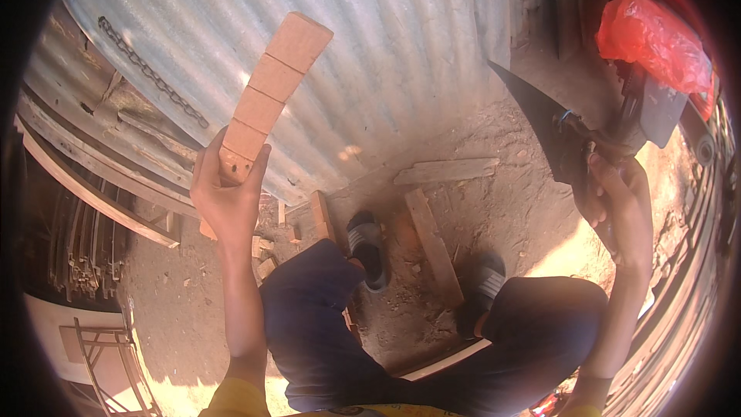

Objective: The person sits on the ground and uses a hand saw to cut a small wooden block into several smaller pieces. The person holds the block with one hand and saws with the other, periodically inspecting the cut pieces.

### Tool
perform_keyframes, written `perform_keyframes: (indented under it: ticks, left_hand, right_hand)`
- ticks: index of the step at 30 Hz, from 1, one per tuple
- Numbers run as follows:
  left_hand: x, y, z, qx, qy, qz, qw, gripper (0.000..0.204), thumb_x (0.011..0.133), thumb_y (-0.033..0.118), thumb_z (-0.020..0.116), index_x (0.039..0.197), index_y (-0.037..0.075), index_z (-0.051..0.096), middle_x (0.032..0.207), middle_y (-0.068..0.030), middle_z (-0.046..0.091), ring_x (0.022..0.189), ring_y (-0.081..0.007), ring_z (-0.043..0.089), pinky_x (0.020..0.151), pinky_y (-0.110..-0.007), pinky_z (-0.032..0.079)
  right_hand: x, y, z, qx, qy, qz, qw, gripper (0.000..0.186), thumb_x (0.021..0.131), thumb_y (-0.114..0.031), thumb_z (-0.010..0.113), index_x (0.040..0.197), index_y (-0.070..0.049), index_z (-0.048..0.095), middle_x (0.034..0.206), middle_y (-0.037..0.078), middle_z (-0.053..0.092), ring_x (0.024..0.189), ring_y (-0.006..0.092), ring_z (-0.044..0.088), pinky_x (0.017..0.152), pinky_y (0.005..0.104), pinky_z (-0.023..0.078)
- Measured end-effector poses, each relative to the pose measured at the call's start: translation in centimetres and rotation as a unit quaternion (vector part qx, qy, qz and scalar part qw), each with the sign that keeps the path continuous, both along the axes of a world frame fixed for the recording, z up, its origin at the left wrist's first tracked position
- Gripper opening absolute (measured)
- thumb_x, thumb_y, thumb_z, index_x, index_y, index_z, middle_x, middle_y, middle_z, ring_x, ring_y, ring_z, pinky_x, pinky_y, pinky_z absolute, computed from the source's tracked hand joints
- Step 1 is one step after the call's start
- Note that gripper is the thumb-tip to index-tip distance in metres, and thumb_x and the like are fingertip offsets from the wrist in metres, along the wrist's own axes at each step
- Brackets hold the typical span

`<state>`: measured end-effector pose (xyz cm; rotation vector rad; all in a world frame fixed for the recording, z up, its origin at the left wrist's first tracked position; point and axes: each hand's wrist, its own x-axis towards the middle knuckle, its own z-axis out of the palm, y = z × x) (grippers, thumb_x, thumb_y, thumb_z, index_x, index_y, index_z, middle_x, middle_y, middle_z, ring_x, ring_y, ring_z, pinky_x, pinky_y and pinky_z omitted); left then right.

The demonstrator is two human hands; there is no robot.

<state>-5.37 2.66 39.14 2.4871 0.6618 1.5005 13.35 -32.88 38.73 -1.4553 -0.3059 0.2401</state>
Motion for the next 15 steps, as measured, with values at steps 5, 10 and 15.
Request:
perform_keyframes:
  ticks: [5,10,15]
  left_hand:
    - [0.0,0.0,-0.5,-0.002,0.011,-0.015,1.0,0.049,0.068,0.008,0.082,0.113,0.001,0.064,0.1,-0.0111,0.058,0.091,-0.0223,0.06,0.078,-0.034,0.048]
    - [0.2,-0.8,0.1,-0.08,-0.052,-0.045,0.994,0.059,0.068,0.006,0.083,0.117,0.0,0.05,0.104,-0.0109,0.051,0.094,-0.0204,0.056,0.082,-0.034,0.048]
    - [0.0,-0.8,-0.2,-0.154,-0.073,-0.102,0.98,0.051,0.072,0.002,0.081,0.109,0.001,0.045,0.104,-0.013,0.054,0.093,-0.0199,0.059,0.078,-0.031,0.05]
  right_hand:
    - [0.0,0.0,-0.3,-0.008,0.0,-0.009,1.0,0.022,0.093,-0.013,0.052,0.075,-0.007,0.042,0.05,-0.001,0.036,0.038,0.0077,0.033,0.039,0.024,0.023]
    - [0.4,-0.6,-0.3,0.0,-0.002,0.009,1.0,0.021,0.093,-0.012,0.051,0.076,-0.007,0.042,0.05,-0.001,0.037,0.038,0.0077,0.033,0.039,0.0239,0.023]
    - [0.4,-0.5,-0.5,0.001,-0.013,0.008,1.0,0.02,0.093,-0.011,0.051,0.075,-0.007,0.041,0.05,-0.001,0.038,0.037,0.008,0.033,0.039,0.0237,0.023]
